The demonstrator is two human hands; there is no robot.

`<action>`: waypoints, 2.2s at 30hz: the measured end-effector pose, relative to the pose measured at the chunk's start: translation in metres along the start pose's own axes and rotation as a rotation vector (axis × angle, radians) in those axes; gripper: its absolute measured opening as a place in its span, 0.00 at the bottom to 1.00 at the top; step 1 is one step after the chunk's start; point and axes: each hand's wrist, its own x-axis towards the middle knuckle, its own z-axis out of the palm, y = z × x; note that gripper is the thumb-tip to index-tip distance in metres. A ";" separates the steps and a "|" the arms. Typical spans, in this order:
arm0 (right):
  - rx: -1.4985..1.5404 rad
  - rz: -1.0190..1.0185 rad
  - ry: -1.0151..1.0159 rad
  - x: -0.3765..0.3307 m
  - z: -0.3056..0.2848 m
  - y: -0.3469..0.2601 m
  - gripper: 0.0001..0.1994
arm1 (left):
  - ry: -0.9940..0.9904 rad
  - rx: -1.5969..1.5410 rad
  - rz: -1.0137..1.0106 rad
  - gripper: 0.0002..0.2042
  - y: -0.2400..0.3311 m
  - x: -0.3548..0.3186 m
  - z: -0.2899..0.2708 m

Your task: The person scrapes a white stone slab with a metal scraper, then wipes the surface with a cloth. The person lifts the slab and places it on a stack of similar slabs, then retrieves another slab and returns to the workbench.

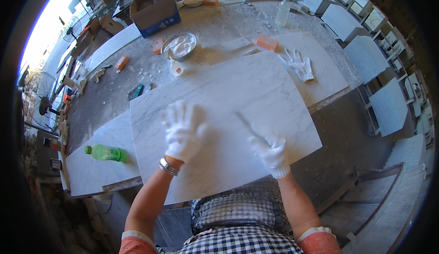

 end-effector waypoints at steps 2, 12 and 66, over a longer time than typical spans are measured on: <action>-0.052 -0.035 -0.011 -0.001 -0.001 0.002 0.17 | 0.085 0.147 -0.329 0.38 -0.031 0.014 -0.001; 0.329 0.070 0.178 -0.007 -0.008 -0.020 0.18 | -0.637 -0.607 0.908 0.26 0.096 -0.039 -0.023; -0.942 -0.642 -0.422 0.135 0.075 -0.044 0.19 | 0.078 0.145 -0.259 0.36 -0.089 0.027 -0.015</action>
